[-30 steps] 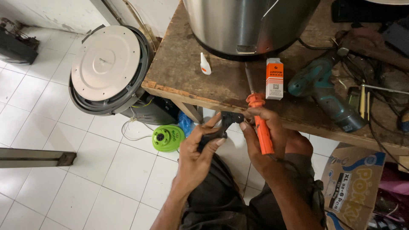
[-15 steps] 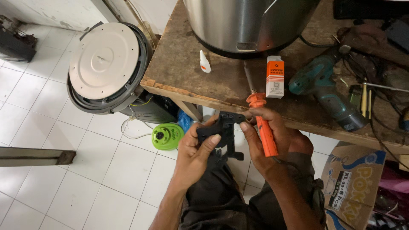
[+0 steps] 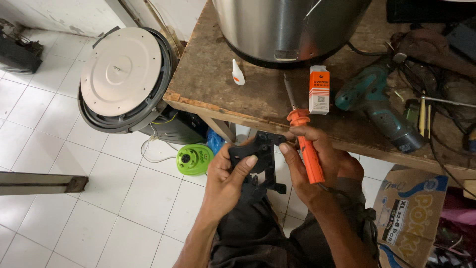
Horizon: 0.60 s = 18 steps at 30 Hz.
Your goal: The person uses a soldering iron to heat a plastic component, then attaches it to the lid of a large metal appliance. They manipulate the component and the lid to align the parts, then use a hammer to secure the assembly.
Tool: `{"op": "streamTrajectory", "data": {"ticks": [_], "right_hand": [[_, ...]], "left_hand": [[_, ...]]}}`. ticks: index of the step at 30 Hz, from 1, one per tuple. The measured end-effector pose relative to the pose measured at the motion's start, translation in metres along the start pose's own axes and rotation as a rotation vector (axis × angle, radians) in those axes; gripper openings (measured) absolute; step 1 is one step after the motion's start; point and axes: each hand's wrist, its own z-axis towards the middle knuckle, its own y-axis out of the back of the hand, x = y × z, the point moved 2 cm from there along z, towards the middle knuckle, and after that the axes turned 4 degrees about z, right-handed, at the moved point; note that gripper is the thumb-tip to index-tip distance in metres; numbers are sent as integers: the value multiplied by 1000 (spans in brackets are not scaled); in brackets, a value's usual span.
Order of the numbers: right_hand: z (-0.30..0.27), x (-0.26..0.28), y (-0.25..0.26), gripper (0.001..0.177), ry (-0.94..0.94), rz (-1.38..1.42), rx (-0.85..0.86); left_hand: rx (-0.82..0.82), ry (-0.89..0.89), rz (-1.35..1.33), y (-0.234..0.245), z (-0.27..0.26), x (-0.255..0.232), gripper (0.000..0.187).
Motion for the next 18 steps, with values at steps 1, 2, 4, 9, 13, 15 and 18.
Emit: {"op": "streamTrajectory", "data": {"ticks": [1,2,4,9,13,15,18], "right_hand": [[1,2,0,28,-1,0,1],[2,4,-1,26,0,2,-3],[3,6,-1,24,2,3,-11],[4,16,0,23,-8,-97,-14],[21,68,10,25,-22,-329,67],[17,70,7,31,-359,-693,168],[13,64,10,29,-273,-708,153]], "left_hand": [[-1,1,0,-1,-1,-4,8],[1,-13,13,-2,-1,-7,8],[6,-27,27,-3,-1,-12,10],[4,-74,95,4,-1,8,15],[0,-92,150,-6,-4,-16,14],[-24,65,259,2,-11,0,35],[-23,49,213,3,-13,7,28]]}}
